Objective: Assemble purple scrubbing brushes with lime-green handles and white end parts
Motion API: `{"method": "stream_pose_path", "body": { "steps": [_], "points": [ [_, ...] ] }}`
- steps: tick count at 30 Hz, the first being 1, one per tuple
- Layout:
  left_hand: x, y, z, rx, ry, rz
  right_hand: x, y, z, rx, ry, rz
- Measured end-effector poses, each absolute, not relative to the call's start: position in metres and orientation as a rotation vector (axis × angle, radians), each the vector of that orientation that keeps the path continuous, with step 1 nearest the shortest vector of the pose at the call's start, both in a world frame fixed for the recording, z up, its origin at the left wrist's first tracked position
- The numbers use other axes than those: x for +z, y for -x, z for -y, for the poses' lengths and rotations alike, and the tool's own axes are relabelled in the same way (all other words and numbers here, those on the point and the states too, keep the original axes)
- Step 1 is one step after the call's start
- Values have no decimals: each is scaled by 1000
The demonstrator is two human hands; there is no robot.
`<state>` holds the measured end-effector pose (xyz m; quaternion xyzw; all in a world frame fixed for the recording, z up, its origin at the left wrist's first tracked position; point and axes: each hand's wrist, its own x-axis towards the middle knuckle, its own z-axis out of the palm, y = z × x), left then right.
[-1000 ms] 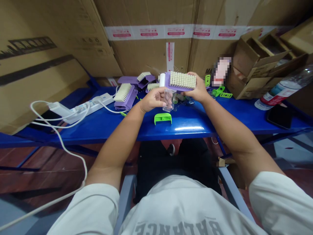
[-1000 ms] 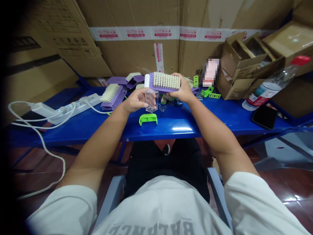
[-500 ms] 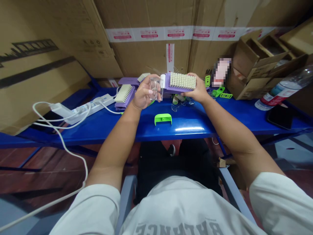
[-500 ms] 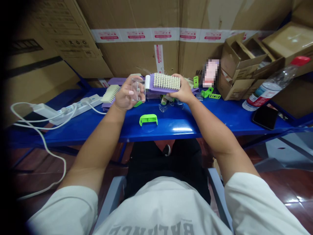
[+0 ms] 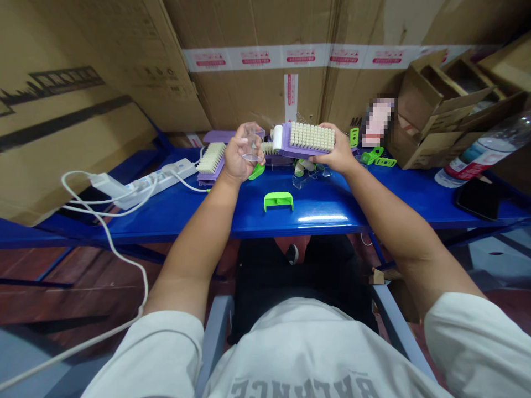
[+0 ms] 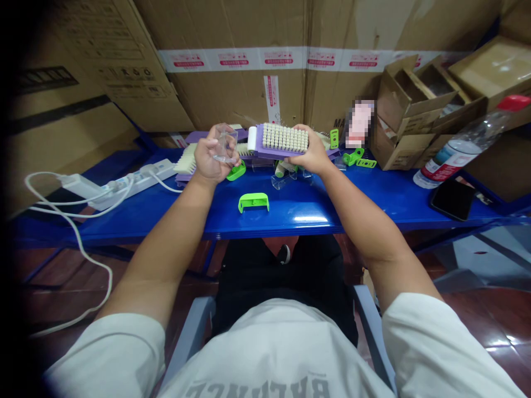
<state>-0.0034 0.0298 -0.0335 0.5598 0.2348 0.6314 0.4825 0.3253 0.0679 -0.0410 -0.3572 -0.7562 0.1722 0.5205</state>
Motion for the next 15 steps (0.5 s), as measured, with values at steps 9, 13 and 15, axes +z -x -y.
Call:
{"method": "stream_pose_path", "body": {
  "steps": [9, 13, 15],
  "points": [
    [-42, 6, -45, 1504, -1314, -644, -41, -326, -69, 415, 873, 1818],
    [-46, 6, -51, 1485, -1278, -666, -42, -326, -70, 405, 878, 1838],
    [-48, 6, -53, 1475, -1264, -682, -42, -327, -70, 406, 878, 1836]
  ]
}}
